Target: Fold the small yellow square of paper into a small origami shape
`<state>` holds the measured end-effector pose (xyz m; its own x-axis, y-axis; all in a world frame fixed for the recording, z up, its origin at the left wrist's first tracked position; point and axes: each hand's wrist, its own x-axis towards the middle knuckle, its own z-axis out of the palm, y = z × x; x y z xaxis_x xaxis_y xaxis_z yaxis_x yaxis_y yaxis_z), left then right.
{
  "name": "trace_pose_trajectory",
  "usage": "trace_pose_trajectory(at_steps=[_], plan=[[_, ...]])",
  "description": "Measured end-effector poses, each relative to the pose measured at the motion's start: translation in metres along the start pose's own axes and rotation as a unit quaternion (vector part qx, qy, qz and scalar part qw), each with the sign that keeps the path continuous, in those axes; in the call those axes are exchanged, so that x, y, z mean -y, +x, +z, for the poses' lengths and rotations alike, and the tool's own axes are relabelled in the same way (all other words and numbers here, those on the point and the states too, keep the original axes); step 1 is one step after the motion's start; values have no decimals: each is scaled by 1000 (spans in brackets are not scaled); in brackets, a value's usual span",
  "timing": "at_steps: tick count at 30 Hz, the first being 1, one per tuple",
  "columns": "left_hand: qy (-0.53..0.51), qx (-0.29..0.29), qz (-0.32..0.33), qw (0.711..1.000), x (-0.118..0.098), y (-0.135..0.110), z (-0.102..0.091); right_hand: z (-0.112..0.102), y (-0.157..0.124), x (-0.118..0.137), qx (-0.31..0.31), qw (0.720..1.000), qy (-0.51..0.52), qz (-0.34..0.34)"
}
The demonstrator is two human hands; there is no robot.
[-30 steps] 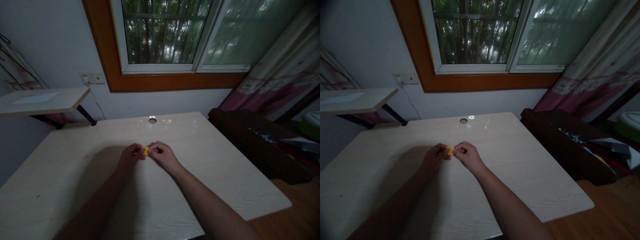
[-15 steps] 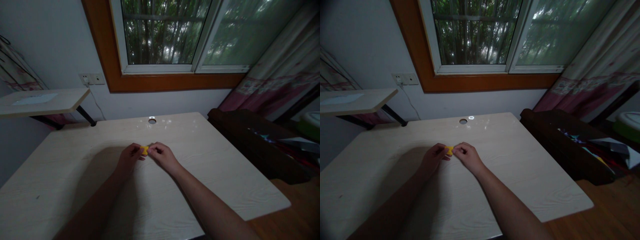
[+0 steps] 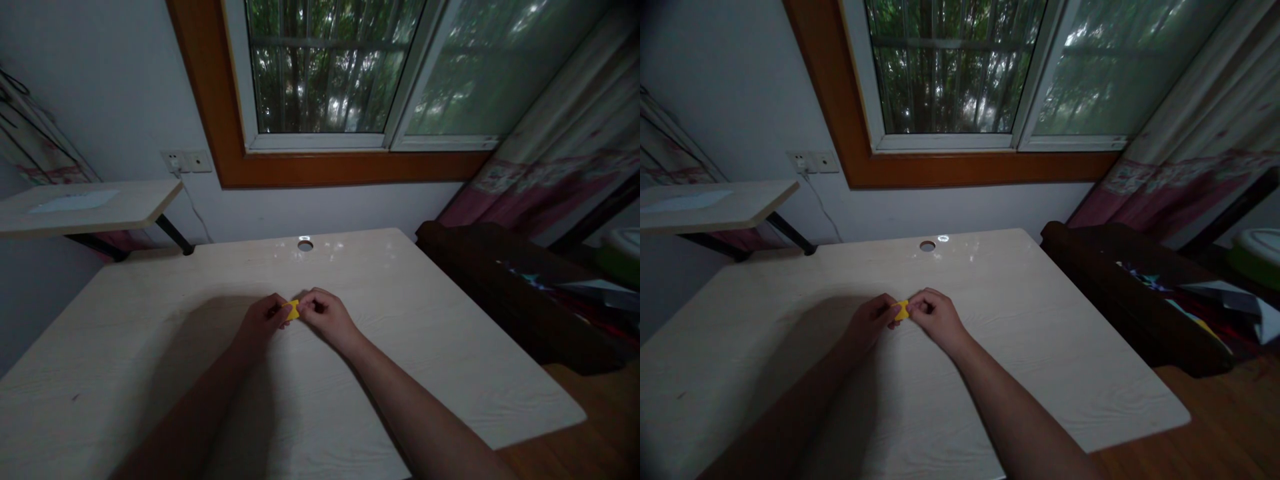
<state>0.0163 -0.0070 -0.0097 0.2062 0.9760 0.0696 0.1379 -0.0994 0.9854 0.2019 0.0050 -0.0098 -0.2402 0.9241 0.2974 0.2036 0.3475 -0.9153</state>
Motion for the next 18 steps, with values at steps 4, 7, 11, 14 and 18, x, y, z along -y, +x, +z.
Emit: trace_pose_trajectory(at_steps=[4, 7, 11, 14, 18], plan=[[11, 11, 2, 1000, -4, -1, 0, 0, 0, 1, -8, 1000, 20, -2], [10, -3, 4, 1000, -3, -1, -1, 1, -1, 1, 7, 999, 32, 12], [-7, -5, 8, 1000, -1, -1, 0, 3, -3, 0, 33, 998, 43, 41], [-15, 6, -5, 1000, -1, -1, 1, 3, -3, 1, 21, 995, 76, 58], [4, 33, -2, 999, -2, -1, 1, 2, -2, 5, 14, 989, 125, 77]])
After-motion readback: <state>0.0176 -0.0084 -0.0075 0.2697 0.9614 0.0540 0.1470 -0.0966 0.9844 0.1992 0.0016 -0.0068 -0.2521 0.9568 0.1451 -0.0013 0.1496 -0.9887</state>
